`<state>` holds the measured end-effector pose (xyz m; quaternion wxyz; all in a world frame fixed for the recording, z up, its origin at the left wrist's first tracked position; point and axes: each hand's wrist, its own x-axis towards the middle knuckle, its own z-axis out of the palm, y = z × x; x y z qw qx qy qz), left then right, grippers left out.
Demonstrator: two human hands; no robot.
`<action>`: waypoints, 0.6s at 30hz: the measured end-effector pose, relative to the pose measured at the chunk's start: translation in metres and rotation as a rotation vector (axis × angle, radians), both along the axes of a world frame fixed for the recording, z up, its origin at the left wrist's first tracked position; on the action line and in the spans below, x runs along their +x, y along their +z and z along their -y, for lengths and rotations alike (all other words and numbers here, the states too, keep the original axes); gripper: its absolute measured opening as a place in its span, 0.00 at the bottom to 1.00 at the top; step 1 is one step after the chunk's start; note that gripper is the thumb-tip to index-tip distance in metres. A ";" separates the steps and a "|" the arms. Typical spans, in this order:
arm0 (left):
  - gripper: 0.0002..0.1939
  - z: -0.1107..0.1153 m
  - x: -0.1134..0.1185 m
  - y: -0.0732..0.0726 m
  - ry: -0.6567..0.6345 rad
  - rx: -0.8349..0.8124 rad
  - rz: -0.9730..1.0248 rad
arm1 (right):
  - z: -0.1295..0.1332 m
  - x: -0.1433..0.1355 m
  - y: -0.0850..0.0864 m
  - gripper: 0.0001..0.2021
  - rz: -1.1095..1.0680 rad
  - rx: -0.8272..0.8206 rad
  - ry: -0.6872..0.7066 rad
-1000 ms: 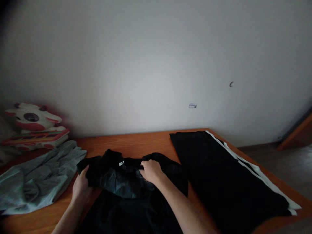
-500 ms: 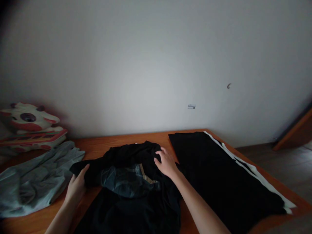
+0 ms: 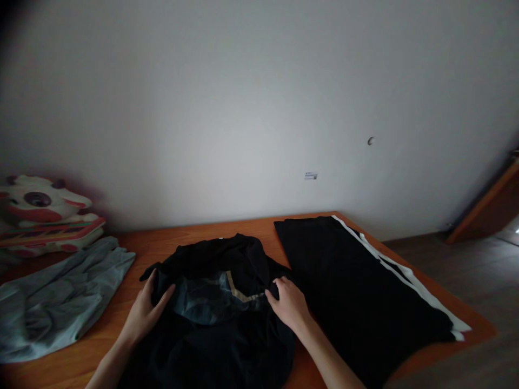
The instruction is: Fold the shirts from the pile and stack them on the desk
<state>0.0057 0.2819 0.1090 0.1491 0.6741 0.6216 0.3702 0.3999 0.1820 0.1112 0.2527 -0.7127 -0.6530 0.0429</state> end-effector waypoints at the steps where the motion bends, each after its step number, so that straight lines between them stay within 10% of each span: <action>1: 0.49 0.003 0.001 -0.002 0.020 0.004 -0.029 | 0.000 0.002 -0.001 0.12 -0.044 -0.003 -0.014; 8: 0.37 0.065 -0.007 0.000 0.059 0.138 -0.231 | 0.016 0.020 0.007 0.16 -0.222 0.040 0.023; 13: 0.25 0.111 -0.029 0.004 0.055 -0.127 -0.251 | 0.040 0.035 0.024 0.15 -0.210 -0.001 -0.007; 18: 0.21 0.112 -0.033 0.012 -0.098 -0.328 -0.263 | 0.044 0.052 0.025 0.14 -0.583 -0.153 0.056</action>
